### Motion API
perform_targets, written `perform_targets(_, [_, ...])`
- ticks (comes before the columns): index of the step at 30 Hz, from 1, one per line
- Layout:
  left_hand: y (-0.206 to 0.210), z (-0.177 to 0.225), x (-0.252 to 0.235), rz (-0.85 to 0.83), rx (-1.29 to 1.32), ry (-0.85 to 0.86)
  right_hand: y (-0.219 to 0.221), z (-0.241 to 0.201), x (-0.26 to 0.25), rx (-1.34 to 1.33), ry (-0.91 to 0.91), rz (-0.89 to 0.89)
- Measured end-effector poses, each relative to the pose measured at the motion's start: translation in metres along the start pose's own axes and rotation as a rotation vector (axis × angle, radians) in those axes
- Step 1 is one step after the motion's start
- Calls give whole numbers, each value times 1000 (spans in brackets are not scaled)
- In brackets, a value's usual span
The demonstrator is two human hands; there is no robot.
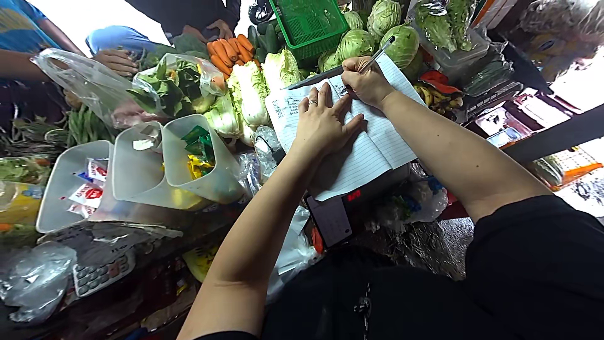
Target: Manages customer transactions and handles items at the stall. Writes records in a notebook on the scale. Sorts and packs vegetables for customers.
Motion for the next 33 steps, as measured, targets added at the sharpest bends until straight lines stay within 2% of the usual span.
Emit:
perform_targets(3, [-1, 1, 1, -2, -1, 4, -4, 0, 0, -155, 74, 88])
perform_targets(6, [-1, 1, 1, 15, 2, 9, -8, 1, -1, -119, 68, 166])
perform_targets(14, [-1, 0, -1, 8, 7, 5, -6, 0, -1, 56, -14, 124])
perform_targets(18, [-1, 0, 0, 17, 15, 8, -15, 3, -2, 27, 63, 163])
perform_targets(24, [-1, 0, -1, -2, 16, 5, -14, 0, 2, 170, 14, 125])
perform_targets(33, [0, 0, 0, 6, 13, 3, -16, 2, 1, 175, 12, 135])
Point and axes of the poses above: each hand's wrist, its own x-axis away from the middle knuckle, its own y-axis out of the palm, z = x × y, the point moved 4 cm from there along -x, towards the middle knuckle, and after that the axes turned 5 degrees about z, right-handed, at the moved point
